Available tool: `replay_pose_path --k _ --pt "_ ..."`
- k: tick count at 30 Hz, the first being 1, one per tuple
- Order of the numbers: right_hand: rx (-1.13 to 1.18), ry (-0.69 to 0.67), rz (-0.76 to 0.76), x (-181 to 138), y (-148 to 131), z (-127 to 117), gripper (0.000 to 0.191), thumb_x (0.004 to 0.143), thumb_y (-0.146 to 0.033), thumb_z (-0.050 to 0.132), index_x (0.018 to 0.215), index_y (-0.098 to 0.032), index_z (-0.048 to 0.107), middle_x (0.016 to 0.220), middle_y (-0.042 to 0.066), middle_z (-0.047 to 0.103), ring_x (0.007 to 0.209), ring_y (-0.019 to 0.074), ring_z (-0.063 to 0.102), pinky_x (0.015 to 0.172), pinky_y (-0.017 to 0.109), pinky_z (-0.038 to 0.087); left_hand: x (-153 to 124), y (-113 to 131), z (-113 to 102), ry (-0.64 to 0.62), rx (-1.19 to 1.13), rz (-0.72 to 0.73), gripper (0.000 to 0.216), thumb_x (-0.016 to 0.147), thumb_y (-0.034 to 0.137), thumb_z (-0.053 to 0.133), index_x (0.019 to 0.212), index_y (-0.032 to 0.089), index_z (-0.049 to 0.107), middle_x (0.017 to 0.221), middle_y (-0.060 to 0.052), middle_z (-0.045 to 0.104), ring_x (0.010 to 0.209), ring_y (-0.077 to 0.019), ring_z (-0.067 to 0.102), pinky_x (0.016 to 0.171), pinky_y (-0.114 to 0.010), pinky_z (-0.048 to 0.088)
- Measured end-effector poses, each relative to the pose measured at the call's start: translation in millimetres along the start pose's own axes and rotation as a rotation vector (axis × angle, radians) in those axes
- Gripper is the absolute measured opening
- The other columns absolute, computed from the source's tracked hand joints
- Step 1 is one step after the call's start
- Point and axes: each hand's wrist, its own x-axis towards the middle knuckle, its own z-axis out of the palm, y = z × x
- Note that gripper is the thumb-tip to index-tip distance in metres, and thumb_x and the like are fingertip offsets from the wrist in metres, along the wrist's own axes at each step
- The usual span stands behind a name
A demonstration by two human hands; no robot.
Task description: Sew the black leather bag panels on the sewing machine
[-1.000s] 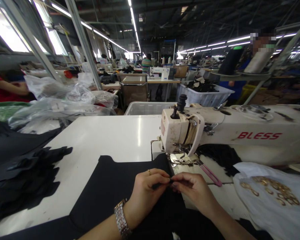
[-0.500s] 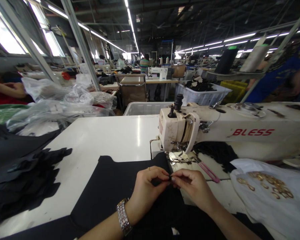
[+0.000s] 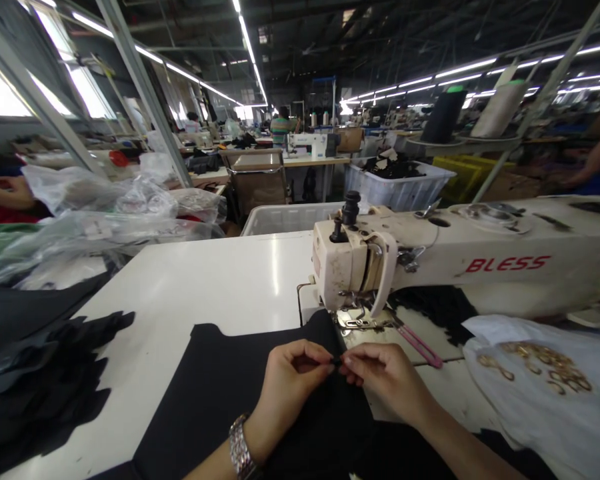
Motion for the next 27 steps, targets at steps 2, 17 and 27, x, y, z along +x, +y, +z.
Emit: replay_pose_path --k 2,17,27 --pt "-0.022 0.006 0.003 -1 0 2 0.023 0.071 -0.035 0.057 0.074 -0.014 0.063 0.064 0.004 0.064 0.058 0.0137 0.058 0.054 0.023 0.045 0 0 0 -0.004 -0.003 -0.013 0.009 0.052 0.008 0.067 0.055 0.011 0.059 0.066 -0.002 0.063 0.061 -0.0101 0.058 0.058 -0.016 0.046" --pt "0.192 -0.016 0.154 5 2 3 0.020 0.061 -0.031 0.062 0.062 -0.011 0.060 0.050 0.000 0.059 0.041 0.0063 0.049 0.040 0.017 0.035 -1 1 -4 -0.158 0.273 0.069 0.008 0.064 0.015 0.064 0.071 0.012 0.060 0.068 -0.004 0.063 0.062 -0.0130 0.060 0.057 -0.020 0.048" --pt "0.298 0.044 0.318 11 1 6 0.026 0.055 -0.035 0.059 0.047 -0.013 0.048 0.041 -0.001 0.052 0.032 0.0032 0.040 0.031 0.015 0.026 5 4 -5 -0.297 0.985 0.928 0.012 0.081 0.012 0.046 0.088 0.013 0.056 0.083 -0.006 0.063 0.071 -0.0127 0.059 0.062 -0.021 0.050"
